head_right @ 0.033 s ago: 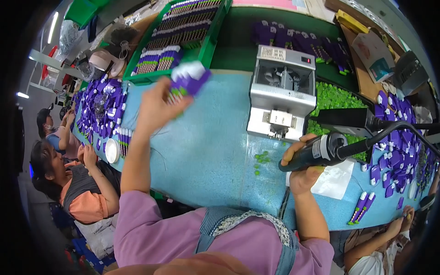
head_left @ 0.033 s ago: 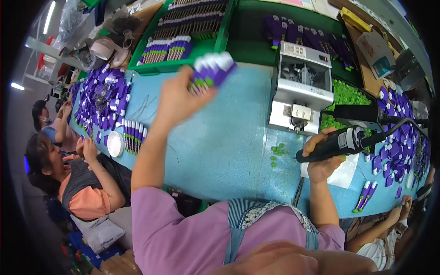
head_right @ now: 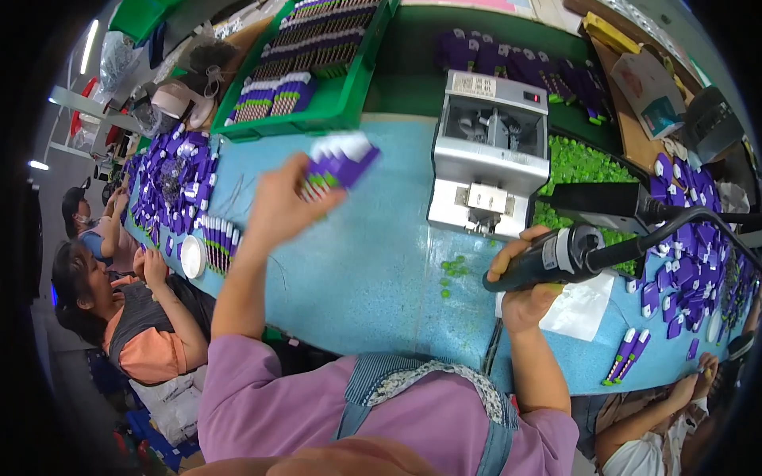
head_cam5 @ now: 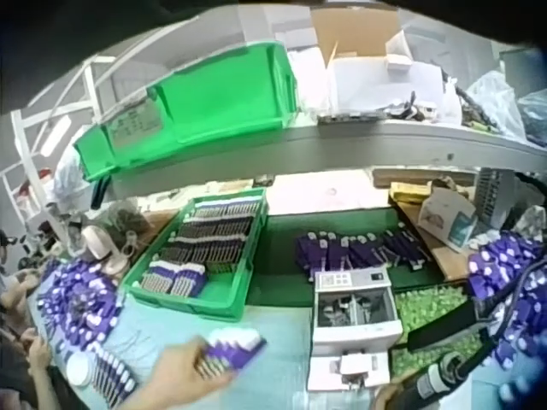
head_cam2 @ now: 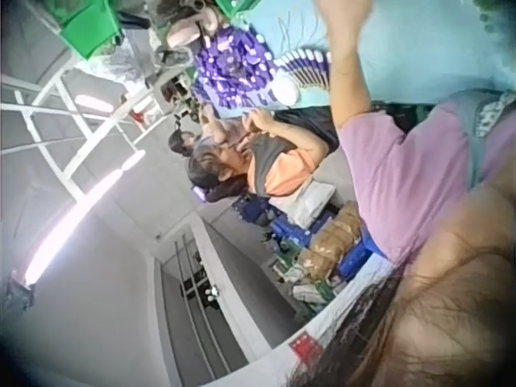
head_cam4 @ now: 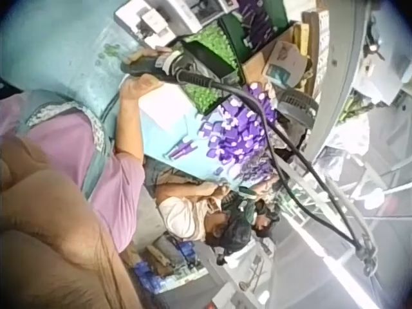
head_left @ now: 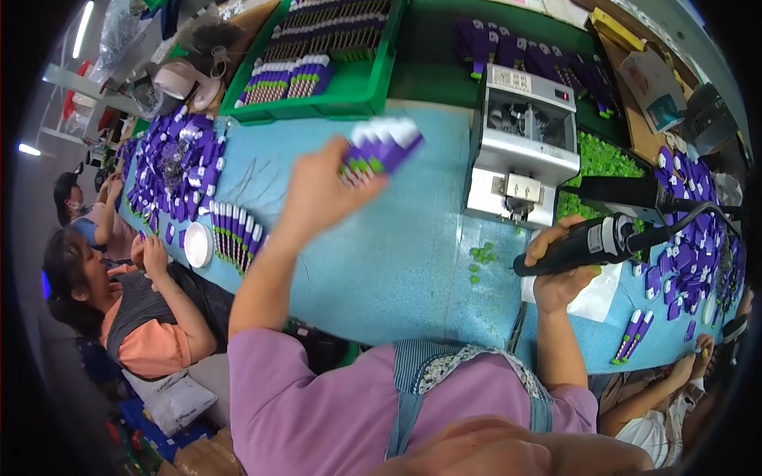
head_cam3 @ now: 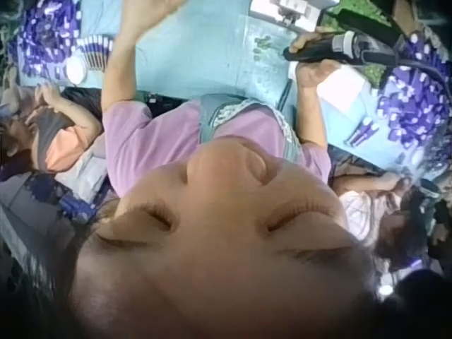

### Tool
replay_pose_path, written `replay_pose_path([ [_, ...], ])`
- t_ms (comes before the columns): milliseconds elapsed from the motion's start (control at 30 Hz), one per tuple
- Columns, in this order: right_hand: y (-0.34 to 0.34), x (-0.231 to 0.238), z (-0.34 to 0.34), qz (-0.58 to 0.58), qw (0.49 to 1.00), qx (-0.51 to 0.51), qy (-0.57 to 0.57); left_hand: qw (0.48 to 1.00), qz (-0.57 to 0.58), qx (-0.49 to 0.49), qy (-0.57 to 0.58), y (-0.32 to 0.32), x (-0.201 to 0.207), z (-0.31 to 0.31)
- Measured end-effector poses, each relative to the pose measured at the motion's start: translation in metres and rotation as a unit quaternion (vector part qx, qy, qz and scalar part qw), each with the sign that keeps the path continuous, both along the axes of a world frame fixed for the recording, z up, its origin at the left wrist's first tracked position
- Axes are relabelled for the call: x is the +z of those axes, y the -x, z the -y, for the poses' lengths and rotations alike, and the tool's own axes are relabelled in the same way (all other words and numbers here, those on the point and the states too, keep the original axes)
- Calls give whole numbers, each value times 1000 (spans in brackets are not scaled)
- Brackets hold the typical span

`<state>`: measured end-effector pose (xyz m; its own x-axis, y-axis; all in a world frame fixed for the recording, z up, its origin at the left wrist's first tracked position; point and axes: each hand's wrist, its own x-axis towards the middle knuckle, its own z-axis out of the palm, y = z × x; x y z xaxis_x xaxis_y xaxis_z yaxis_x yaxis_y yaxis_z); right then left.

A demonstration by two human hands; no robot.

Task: The person assembles plastic toy housings by inserting small green plastic parts and wires into them, then securing the components with screws using an electric screwdriver.

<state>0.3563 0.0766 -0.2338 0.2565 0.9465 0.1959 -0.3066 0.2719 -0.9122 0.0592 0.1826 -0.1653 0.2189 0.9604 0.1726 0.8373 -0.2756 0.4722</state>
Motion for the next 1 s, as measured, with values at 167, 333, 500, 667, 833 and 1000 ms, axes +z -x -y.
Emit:
replay_pose_path([
  [167,4,3,-2,16,1000,11,-7,989,-62,27,130,-16,-60,65],
  [333,2,4,-3,24,999,2,-26,989,-28,-1,142,-11,-57,60],
  [500,-6,31,-10,-36,997,23,-67,983,64,24,170,-15,-69,57],
  [667,-1,74,-46,-51,971,116,-202,828,396,37,396,-30,-80,91],
  [833,17,63,-71,-156,961,138,-181,676,510,29,531,-60,-74,108],
  [1000,17,67,-53,-50,979,110,-166,648,530,28,546,-81,-71,112],
])
